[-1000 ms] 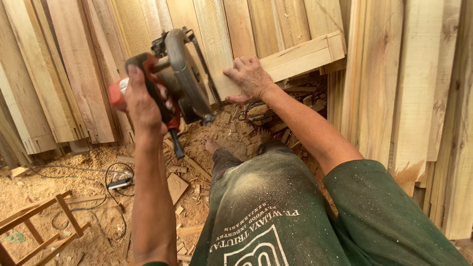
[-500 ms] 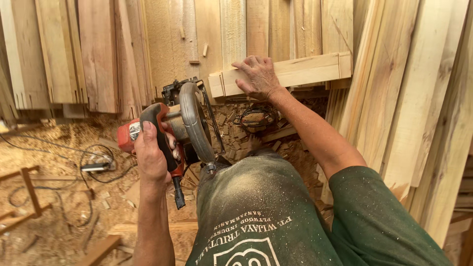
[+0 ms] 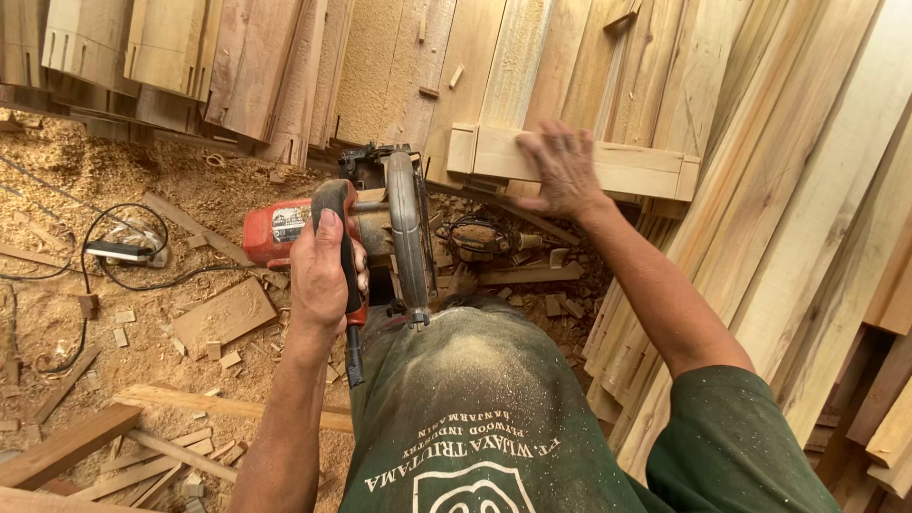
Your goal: The person uses a circular saw to cut multiple wooden planks into smaller pieces. They repeatedly pick up planks, position them, and make cuts, then set the cut pieces aside.
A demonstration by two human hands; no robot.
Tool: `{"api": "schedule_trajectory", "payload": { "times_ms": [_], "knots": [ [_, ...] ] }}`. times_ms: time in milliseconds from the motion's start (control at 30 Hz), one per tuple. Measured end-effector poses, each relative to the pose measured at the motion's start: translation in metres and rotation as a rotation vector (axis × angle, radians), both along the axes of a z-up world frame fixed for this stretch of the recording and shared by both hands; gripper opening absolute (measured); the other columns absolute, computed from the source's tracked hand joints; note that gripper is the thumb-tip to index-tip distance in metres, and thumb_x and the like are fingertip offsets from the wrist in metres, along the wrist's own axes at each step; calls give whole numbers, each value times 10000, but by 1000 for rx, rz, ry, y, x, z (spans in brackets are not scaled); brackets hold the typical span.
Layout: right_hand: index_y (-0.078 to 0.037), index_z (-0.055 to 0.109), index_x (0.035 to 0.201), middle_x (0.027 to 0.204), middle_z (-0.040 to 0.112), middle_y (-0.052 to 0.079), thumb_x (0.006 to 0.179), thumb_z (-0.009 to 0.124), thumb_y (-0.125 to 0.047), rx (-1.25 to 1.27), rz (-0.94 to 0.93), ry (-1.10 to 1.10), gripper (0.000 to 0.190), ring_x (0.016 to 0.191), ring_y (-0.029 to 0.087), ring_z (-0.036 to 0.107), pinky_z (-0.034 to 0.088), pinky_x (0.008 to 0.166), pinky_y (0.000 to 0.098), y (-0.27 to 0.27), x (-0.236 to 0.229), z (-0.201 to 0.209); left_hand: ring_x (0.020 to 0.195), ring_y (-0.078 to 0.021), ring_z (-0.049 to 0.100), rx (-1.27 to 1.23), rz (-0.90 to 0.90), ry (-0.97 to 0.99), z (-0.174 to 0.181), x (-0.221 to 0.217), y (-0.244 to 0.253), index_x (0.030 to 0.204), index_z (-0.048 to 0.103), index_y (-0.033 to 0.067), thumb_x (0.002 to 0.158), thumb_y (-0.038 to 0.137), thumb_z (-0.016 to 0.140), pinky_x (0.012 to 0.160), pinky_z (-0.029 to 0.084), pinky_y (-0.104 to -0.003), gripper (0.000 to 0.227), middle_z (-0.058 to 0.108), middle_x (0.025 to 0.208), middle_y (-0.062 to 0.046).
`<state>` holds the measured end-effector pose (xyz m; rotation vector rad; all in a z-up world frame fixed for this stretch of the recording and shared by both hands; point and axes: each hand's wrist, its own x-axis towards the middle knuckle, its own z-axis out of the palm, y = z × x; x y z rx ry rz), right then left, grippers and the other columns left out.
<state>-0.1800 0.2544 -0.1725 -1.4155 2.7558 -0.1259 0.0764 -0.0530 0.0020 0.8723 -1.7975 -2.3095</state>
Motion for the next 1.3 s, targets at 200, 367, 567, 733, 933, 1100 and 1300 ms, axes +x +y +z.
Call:
{"api": "schedule_trajectory", "payload": {
  "times_ms": [200, 367, 567, 733, 933, 1100, 1300],
  "knots": [
    [-262, 461, 1599, 1361, 551, 158, 699, 909, -369, 171, -96, -57, 1011, 1225, 306, 505, 391, 1052, 498, 51, -9, -4, 501, -86, 487, 6, -19, 33, 2, 5, 2, 1239, 558, 1, 1096, 525, 427, 422, 432, -248, 558, 522, 679, -4],
    [-287, 712, 1380, 1036, 760, 60, 892, 662, -563, 451, -395, -631, 563, 976, 248, 679, 516, 956, 476, 52, -55, 31, 490, -83, 477, -3, -37, 42, 11, 1, 7, 1325, 576, 35, 1078, 515, 422, 421, 428, -241, 562, 506, 662, 0],
    [-179, 672, 1228, 825, 632, 55, 874, 586, -827, 62, -198, -4, 743, 781, 195, 570, 424, 782, 402, 13, -45, 2, 487, -83, 470, 56, -42, 67, 17, -8, 15, 1288, 566, 60, 1075, 513, 420, 422, 412, -237, 521, 517, 667, -3],
    [-163, 637, 1187, 873, 612, 77, 970, 458, -902, 235, -323, 34, 791, 792, 205, 555, 401, 809, 428, 7, -42, -7, 515, -93, 473, -14, -77, 30, 12, -8, 21, 1165, 566, 57, 1098, 506, 416, 434, 418, -250, 478, 532, 685, -20],
    [-203, 600, 1214, 887, 608, 114, 763, 510, -1000, 15, -232, 141, 921, 824, 258, 534, 383, 771, 443, -11, -43, -47, 532, -94, 485, 8, -116, 51, 17, -19, 31, 1159, 573, 53, 1095, 523, 421, 452, 435, -251, 499, 536, 689, -23],
    [-199, 561, 1356, 1009, 594, 132, 819, 462, -1032, -51, -147, 183, 995, 945, 275, 527, 364, 889, 472, -2, -35, -68, 558, -85, 508, -35, -146, 41, 16, -30, 39, 1247, 569, 93, 1047, 545, 407, 440, 454, -250, 520, 556, 793, 10],
    [-204, 551, 1434, 1114, 558, 136, 843, 449, -1009, -106, -80, 174, 1004, 1048, 282, 520, 360, 923, 501, -22, -29, -66, 510, -89, 503, -14, -161, 27, 1, -46, 51, 1105, 576, 57, 1086, 563, 392, 440, 449, -247, 538, 531, 664, -10]
  ]
}}
